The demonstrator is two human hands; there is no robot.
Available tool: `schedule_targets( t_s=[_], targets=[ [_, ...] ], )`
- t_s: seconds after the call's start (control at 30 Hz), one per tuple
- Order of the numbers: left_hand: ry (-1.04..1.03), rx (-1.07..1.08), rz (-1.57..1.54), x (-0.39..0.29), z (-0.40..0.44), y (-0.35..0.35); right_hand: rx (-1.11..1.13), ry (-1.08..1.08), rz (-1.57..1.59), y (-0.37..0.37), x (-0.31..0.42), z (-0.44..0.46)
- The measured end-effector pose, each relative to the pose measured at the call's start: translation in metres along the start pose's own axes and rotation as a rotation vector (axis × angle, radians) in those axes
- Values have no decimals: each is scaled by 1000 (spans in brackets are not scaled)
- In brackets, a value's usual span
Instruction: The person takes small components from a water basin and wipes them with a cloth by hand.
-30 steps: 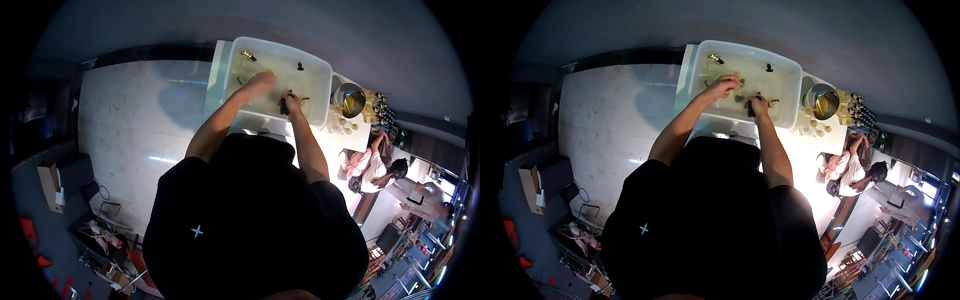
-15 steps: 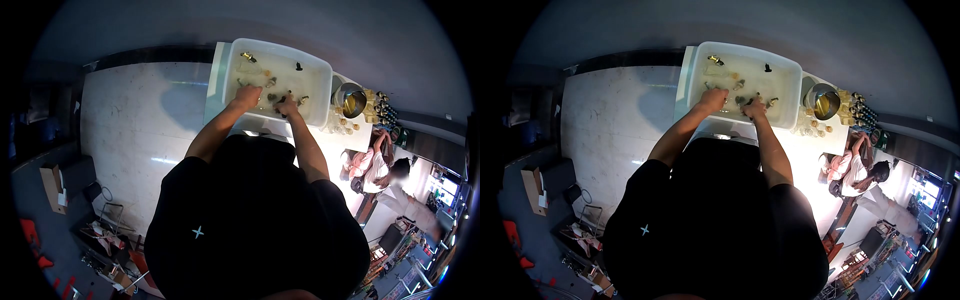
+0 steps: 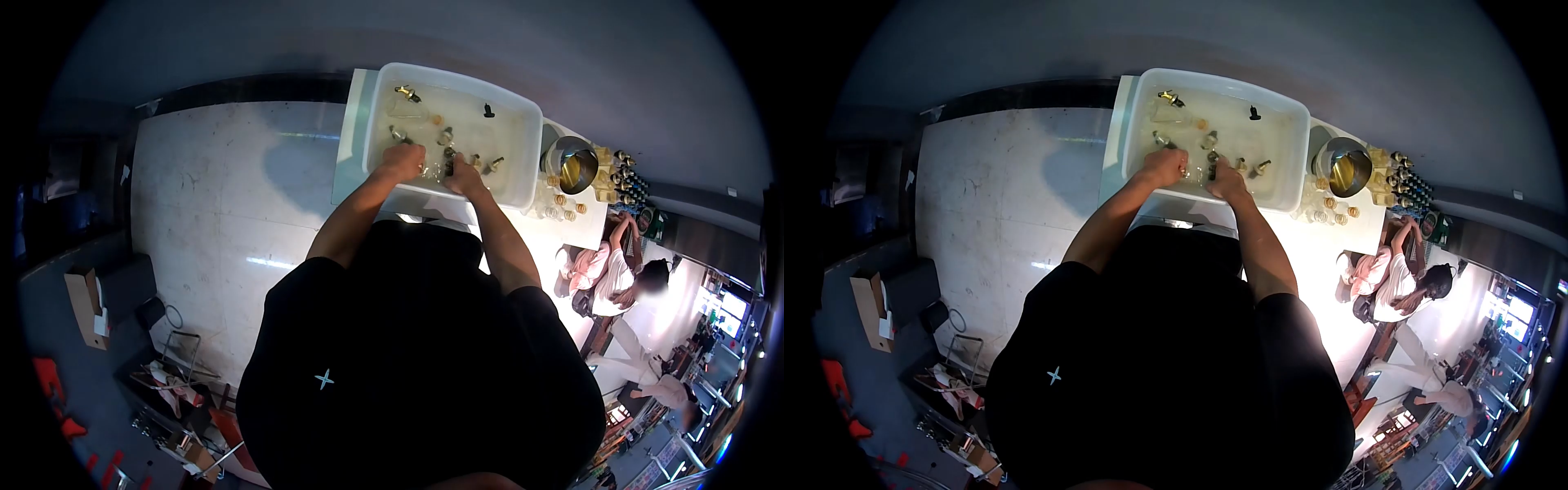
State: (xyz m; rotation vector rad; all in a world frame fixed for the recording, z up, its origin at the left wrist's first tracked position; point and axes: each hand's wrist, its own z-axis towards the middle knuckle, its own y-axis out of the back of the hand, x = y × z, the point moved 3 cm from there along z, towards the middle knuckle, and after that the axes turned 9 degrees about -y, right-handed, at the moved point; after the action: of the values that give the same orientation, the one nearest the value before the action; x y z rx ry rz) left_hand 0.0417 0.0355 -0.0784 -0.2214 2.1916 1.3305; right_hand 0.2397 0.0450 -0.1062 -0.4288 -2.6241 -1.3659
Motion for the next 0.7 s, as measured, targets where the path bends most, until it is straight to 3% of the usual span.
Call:
schedule_targets(
  t_s=[0.13,0.23,0.27,0.33,0.37,0.47,0.57,0.67,0.7],
  targets=[
    [-42,-154,-357,8,7,-2,-103,-45,295,24,12,-10],
    [-182,-280,-803,14,10,-8,7,-134,728,24,1,3],
    [-241,-320,-971,16,11,-11,94,-67,904,23,-2,5],
    [-258,-298,-1060,10,7,-7,278,69,1250,37,4,-8],
    [-265,-284,-1106,8,5,-8,239,-3,1424,49,20,-27],
    [-344,-240,-1033,14,14,-24,228,36,1621,63,41,-40],
    [-297,-224,-932,18,19,-31,250,44,1638,69,56,-34],
    [-209,-189,-578,9,11,-18,325,53,1676,79,83,-43],
    [-240,-217,-612,16,19,-32,357,53,1676,81,90,-45]
  ],
)
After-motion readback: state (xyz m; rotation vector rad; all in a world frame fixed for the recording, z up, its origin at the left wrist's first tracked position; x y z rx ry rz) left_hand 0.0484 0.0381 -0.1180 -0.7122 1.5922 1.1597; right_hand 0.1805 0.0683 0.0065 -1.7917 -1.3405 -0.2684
